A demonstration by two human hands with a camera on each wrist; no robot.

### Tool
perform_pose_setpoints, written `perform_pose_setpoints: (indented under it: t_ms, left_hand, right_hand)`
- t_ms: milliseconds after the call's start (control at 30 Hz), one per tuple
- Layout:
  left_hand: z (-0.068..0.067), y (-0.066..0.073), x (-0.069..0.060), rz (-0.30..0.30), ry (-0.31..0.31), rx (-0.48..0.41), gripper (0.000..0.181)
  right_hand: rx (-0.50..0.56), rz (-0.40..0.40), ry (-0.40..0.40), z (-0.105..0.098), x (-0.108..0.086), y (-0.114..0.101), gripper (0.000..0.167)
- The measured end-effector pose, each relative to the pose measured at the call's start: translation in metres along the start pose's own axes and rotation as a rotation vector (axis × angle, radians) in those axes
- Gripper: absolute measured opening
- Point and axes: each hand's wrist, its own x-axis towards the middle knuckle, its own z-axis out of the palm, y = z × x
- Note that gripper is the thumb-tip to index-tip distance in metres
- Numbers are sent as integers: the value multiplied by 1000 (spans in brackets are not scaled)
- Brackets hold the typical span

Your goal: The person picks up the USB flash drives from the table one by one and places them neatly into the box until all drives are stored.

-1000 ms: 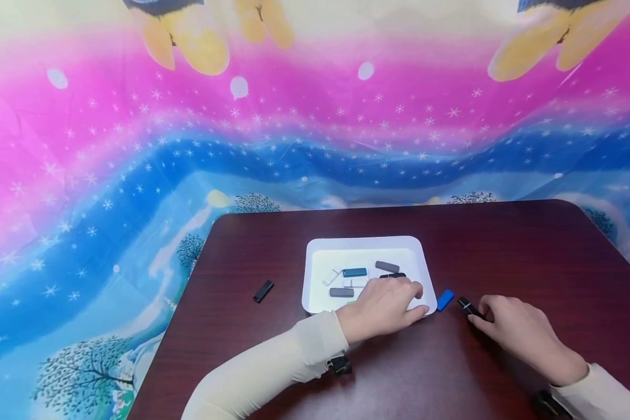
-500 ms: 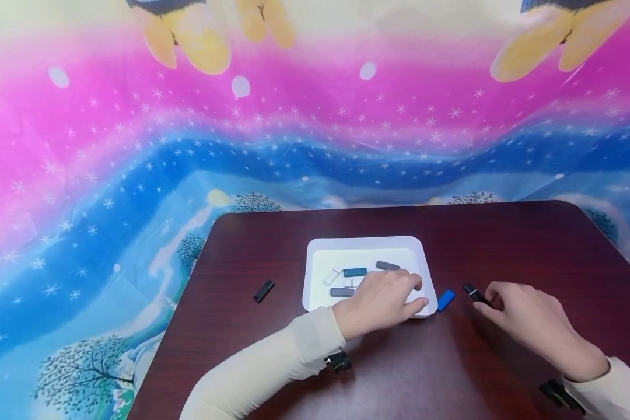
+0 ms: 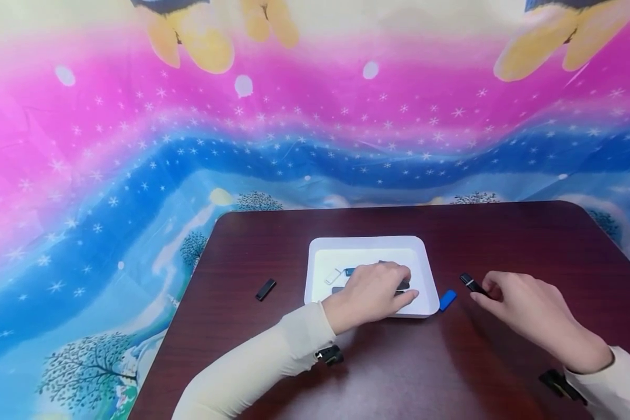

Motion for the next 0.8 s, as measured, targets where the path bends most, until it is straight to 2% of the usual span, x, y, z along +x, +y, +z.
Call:
perform_pose_setpoints:
  t_ms: [200,467,800]
  left_hand:
    - [-4,-9,-5,-22,8,-18,27]
    - [-7,-23,-13,-79,-2,-37,29]
    - [-4,-44,-24,-127,12,-25,29]
  right_hand:
    - [0,-27,31,-4,4,-5,18]
    - [14,-44,16,-2,16,-15,19]
    - [27,-98,5,1,43,-40,20]
